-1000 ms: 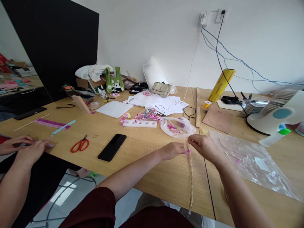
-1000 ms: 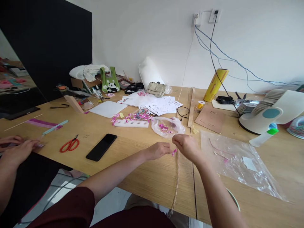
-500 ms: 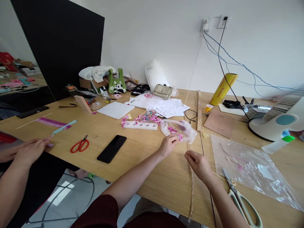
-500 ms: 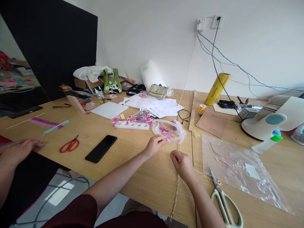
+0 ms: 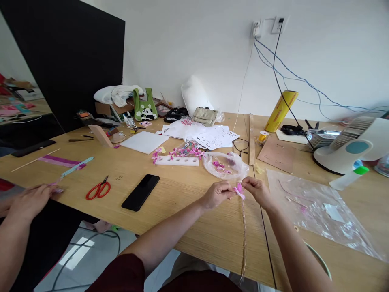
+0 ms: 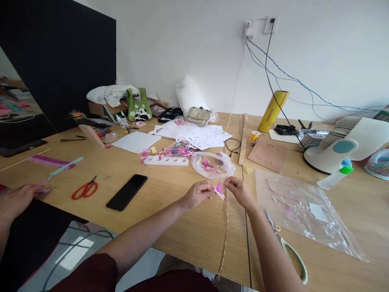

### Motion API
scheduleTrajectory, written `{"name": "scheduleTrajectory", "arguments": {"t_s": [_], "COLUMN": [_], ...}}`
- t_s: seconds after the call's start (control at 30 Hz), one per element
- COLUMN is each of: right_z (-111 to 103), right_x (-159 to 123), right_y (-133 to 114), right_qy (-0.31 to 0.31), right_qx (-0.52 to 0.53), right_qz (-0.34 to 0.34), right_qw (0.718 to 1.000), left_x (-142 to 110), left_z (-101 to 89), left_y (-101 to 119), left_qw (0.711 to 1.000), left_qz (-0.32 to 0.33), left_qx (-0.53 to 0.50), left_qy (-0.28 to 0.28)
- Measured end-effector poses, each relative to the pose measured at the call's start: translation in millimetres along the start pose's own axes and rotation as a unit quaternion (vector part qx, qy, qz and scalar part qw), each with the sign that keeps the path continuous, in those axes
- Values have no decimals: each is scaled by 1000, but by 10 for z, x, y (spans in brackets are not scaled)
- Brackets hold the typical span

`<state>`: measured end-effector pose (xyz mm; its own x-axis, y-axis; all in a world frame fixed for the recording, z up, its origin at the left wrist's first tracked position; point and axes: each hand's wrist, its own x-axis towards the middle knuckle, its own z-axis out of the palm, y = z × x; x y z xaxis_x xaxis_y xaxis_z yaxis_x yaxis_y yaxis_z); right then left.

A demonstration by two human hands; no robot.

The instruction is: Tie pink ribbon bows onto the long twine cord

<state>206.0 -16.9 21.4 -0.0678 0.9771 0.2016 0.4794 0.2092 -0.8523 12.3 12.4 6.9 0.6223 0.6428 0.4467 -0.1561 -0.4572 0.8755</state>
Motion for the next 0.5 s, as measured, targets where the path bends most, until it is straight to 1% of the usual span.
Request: {"name": "scheduleTrajectory", "arguments": {"t_s": [0.07,0.1,0.17,0.27,0.3,0.37,0.43,0.47,0.5], "right_z": [130,198,323,453,473,461,372,301,218], "right_x": [-98,-155,-270,-405,-431,-444,-396,-348,-288], "right_y": [90,108,94,-31,-98,-261,-442,-523,-588], "right_qy": [24,35,49,56,54,40,13,0,-21], "right_qx": [27,25,-9,-120,-166,-264,-352,-382,-396], "right_qz": [26,34,39,16,0,-34,-65,-76,-91], "right_qw": [999,998,998,991,985,963,934,921,914], "left_x": [19,36,78,138,153,167,160,149,133], "left_z": [-32,-54,-103,-156,-164,-161,-140,-125,-109], "left_y": [-25,-48,-102,-191,-220,-275,-307,-308,-296], "left_qw": [994,990,986,981,979,975,973,972,971], "left_qz": [-48,-66,-86,-69,-57,-28,0,14,29], "left_qx": [-44,-50,-24,69,105,173,219,231,235], "left_qy": [84,111,143,165,163,134,74,33,-13]}}
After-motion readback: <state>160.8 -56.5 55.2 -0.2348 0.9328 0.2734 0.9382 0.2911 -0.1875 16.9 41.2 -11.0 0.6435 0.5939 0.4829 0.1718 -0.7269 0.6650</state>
